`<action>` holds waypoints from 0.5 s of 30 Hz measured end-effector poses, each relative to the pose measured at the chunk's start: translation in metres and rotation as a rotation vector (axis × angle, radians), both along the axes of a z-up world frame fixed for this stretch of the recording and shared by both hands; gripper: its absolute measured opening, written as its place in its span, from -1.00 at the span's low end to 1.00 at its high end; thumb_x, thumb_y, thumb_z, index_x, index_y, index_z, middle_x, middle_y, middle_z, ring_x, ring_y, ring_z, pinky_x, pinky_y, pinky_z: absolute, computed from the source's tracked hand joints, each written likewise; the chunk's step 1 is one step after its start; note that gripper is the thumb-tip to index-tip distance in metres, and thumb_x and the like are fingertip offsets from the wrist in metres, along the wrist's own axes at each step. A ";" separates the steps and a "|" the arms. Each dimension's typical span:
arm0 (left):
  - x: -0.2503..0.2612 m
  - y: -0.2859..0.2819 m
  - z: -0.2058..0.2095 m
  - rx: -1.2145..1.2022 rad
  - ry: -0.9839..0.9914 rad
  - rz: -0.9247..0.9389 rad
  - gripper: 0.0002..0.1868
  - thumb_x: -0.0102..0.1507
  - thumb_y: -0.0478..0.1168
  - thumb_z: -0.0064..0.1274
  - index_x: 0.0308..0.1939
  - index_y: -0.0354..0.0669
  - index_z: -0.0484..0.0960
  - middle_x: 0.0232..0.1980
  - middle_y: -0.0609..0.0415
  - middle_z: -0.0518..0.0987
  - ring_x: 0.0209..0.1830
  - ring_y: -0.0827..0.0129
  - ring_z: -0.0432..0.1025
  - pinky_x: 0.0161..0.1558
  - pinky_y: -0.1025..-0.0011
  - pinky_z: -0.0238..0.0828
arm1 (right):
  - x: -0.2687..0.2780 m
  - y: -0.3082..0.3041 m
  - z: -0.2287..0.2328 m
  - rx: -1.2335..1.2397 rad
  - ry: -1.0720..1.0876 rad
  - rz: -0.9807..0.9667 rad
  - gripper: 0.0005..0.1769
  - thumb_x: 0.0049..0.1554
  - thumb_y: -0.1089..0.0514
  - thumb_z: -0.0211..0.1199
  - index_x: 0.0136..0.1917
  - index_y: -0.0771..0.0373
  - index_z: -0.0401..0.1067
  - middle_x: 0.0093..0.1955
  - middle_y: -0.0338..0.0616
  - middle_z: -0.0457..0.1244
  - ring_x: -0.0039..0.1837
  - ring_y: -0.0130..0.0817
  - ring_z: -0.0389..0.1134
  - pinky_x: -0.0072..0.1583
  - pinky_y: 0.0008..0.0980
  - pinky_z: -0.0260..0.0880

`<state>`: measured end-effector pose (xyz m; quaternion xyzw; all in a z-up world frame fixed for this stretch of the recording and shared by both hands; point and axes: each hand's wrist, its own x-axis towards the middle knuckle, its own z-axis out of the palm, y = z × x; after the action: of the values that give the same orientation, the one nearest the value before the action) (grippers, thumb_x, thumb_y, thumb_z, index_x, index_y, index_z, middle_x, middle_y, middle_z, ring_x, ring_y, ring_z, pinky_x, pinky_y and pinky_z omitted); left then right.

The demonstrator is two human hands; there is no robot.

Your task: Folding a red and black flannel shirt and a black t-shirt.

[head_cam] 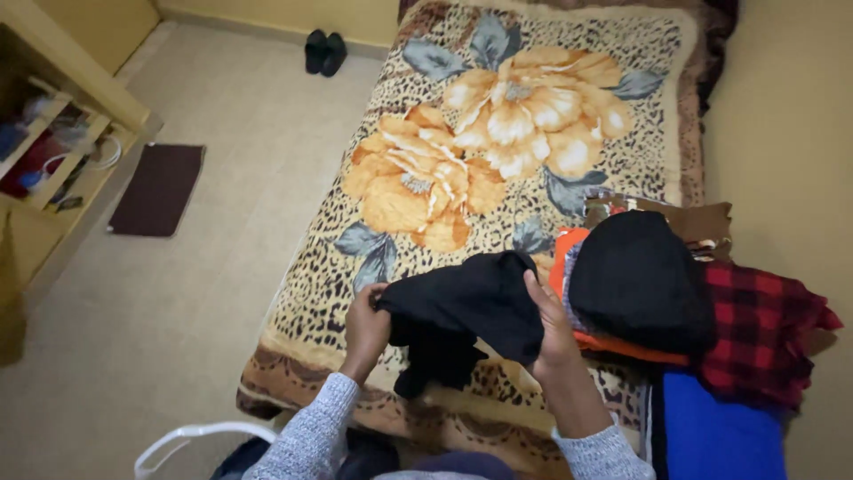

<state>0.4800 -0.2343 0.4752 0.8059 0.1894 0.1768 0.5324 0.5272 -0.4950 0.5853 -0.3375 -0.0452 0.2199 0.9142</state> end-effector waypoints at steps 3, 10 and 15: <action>0.015 0.008 0.005 -0.078 0.091 -0.071 -0.62 0.14 -0.42 -0.10 0.01 -0.28 0.67 -0.18 -0.18 0.72 -0.16 0.17 0.64 -0.07 0.31 0.51 | -0.002 -0.007 0.010 -0.112 0.062 -0.093 -0.57 0.30 0.01 0.08 0.32 0.30 0.38 0.19 -0.04 0.39 0.17 -0.19 0.46 0.25 -0.17 0.45; 0.047 0.010 0.018 -0.138 -0.096 -0.372 -0.62 0.15 -0.37 -0.08 0.02 -0.40 0.63 -0.15 -0.11 0.72 -0.16 0.27 0.59 -0.05 0.39 0.48 | -0.018 -0.010 -0.014 -0.380 -0.093 -0.258 -0.44 0.30 0.09 0.15 0.50 0.35 0.24 0.27 -0.07 0.28 0.24 -0.27 0.34 0.24 -0.22 0.37; 0.049 0.001 0.074 -0.226 -0.025 -0.422 -0.69 0.18 -0.38 -0.05 -0.05 -0.41 0.66 -0.23 -0.07 0.72 -0.24 0.34 0.57 -0.13 0.40 0.49 | -0.040 0.038 -0.016 -0.765 -0.313 -0.113 -0.20 0.16 0.07 0.25 0.57 0.28 0.03 0.45 -0.13 0.17 0.40 -0.36 0.24 0.35 -0.32 0.29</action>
<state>0.5292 -0.2334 0.5493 0.7607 0.0287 0.0494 0.6466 0.4877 -0.4565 0.5694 -0.6840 -0.0801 0.1162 0.7157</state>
